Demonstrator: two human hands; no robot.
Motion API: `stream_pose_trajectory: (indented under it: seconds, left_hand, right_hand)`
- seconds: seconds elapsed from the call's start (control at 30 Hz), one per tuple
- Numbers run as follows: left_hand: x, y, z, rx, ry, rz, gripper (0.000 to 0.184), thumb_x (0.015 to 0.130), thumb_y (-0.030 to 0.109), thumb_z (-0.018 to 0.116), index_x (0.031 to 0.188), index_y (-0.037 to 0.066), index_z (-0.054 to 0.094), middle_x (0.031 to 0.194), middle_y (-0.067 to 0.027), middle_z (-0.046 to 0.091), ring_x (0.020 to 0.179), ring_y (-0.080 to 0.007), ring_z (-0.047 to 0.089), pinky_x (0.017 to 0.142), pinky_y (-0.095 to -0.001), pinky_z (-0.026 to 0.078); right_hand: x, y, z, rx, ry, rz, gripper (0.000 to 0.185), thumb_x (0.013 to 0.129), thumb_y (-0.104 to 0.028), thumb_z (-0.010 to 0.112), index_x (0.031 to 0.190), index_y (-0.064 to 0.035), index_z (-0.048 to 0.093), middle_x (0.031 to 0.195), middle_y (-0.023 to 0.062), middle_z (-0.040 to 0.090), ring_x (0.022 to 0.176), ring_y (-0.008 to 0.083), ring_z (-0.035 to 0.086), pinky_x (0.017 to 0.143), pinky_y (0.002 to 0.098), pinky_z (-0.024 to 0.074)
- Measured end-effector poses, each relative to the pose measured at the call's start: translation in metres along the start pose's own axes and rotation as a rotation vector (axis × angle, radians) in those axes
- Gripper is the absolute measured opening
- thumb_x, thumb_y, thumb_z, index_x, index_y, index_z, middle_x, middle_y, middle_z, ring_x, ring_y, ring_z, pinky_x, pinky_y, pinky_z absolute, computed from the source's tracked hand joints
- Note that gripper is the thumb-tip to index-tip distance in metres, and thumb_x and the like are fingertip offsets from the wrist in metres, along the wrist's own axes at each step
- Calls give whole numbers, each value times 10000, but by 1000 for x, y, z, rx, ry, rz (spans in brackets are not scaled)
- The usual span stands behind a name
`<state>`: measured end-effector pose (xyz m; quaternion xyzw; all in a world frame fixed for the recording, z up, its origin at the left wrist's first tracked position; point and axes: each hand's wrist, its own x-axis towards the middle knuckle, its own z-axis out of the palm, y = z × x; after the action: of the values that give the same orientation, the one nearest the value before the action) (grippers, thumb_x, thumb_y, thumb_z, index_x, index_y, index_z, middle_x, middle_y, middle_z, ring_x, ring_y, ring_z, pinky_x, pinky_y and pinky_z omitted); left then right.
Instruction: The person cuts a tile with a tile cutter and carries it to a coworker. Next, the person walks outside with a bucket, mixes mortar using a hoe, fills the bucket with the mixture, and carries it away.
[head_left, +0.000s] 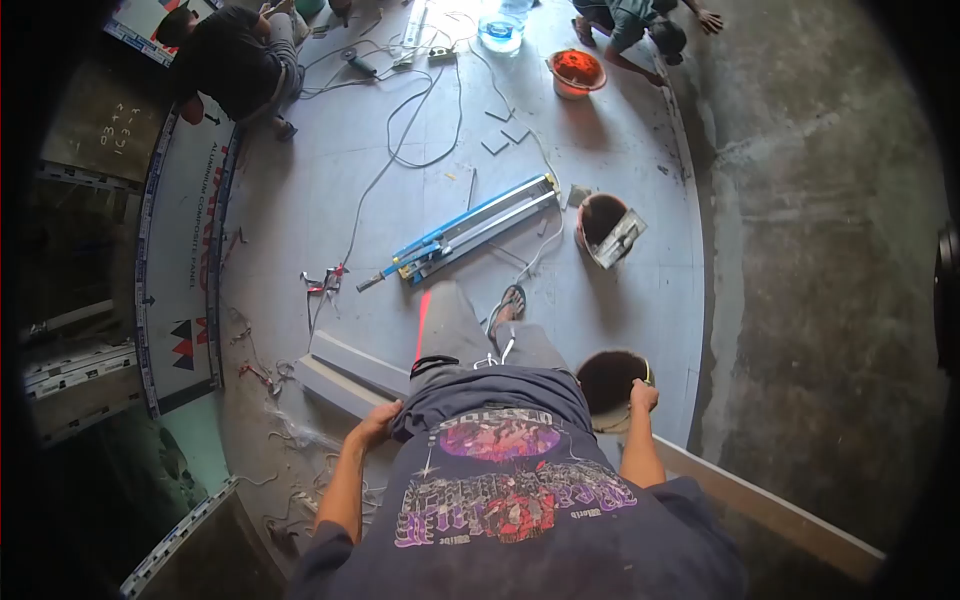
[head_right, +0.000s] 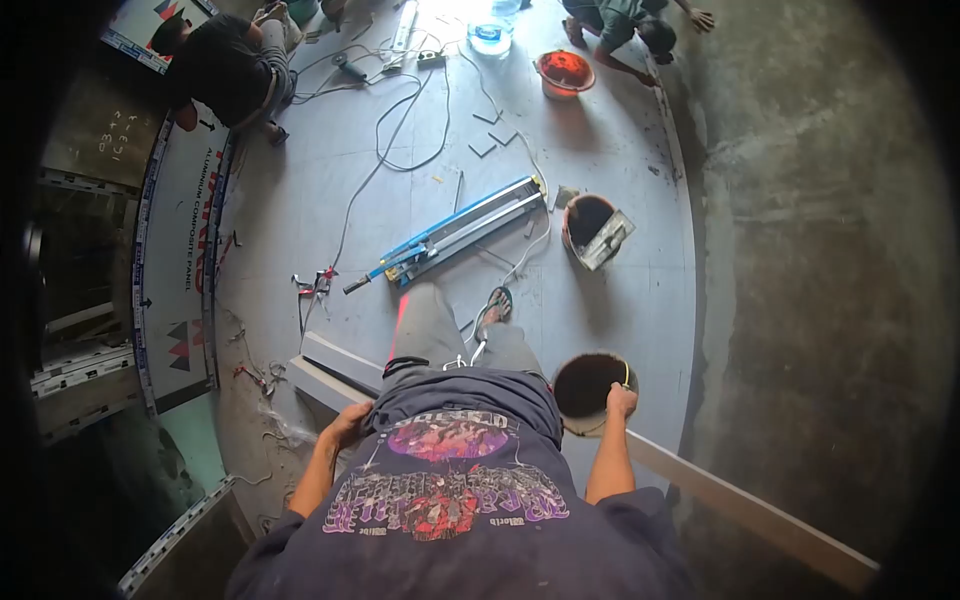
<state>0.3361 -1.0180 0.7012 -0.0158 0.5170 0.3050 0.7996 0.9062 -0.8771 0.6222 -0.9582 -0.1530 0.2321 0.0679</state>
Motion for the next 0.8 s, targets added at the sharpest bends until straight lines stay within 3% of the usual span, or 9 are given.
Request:
stream_pose_trajectory:
  seconds: [0.03,0.1,0.23,0.37,0.43,0.5,0.57,0.63,0.8]
  left_hand:
    - [10,2,-3,-16,6,3,482,909,486,538,881,20,659,818,-32,625,767,-102,531,714,-267,436]
    - [40,1,-24,384,352,272,430,921,447,543,801,41,616,742,23,551,696,-82,464,637,-251,392]
    - [89,112,45,495,605,679,348,954,327,524,745,49,530,694,63,466,652,-72,404,592,-238,344]
    - [155,210,52,153,550,648,322,958,290,514,776,25,531,685,36,471,656,-80,406,599,-245,354]
    - [158,285,55,529,639,592,289,960,257,504,809,13,542,680,-6,491,651,-104,426,607,-263,376]
    - [207,315,-2,692,695,621,254,935,243,526,819,23,571,711,-117,594,669,-215,571,645,-319,447]
    - [240,375,-38,781,763,800,277,911,272,554,795,22,586,725,-186,604,708,-339,618,614,-392,446]
    - [234,465,-34,758,776,676,303,904,289,566,768,18,582,715,-198,583,698,-351,603,600,-405,433]
    - [244,634,-63,895,518,312,421,886,413,552,779,7,588,728,-199,598,732,-315,607,626,-407,434]
  right_hand:
    - [11,-29,9,-11,-3,-12,377,696,-256,661,822,98,638,876,275,653,850,392,643,775,444,489]
    - [49,-66,42,-15,198,-353,392,694,-307,691,675,75,605,651,199,618,490,278,598,454,380,473]
    - [44,-239,41,324,-74,-440,387,775,-285,661,529,-60,466,460,35,439,383,173,446,393,343,357]
    - [-20,-440,15,591,-205,-517,315,807,-252,637,596,-108,454,495,-19,405,397,103,387,371,291,329]
    - [-43,-518,12,743,-251,-521,308,821,-233,624,601,-115,443,498,-36,376,392,94,371,369,289,329]
    - [-41,-573,29,828,-215,-493,283,817,-215,624,608,-72,496,525,-21,429,406,106,400,390,299,339]
    - [-18,-611,67,550,152,-605,288,800,-224,631,643,5,556,553,24,513,451,162,463,459,346,385]
    - [-54,-677,99,350,524,-727,331,786,-250,630,676,59,590,594,103,592,532,235,530,551,394,423]
    - [-106,-799,93,147,607,-760,378,766,-317,659,695,53,625,630,195,612,588,319,589,602,423,434]
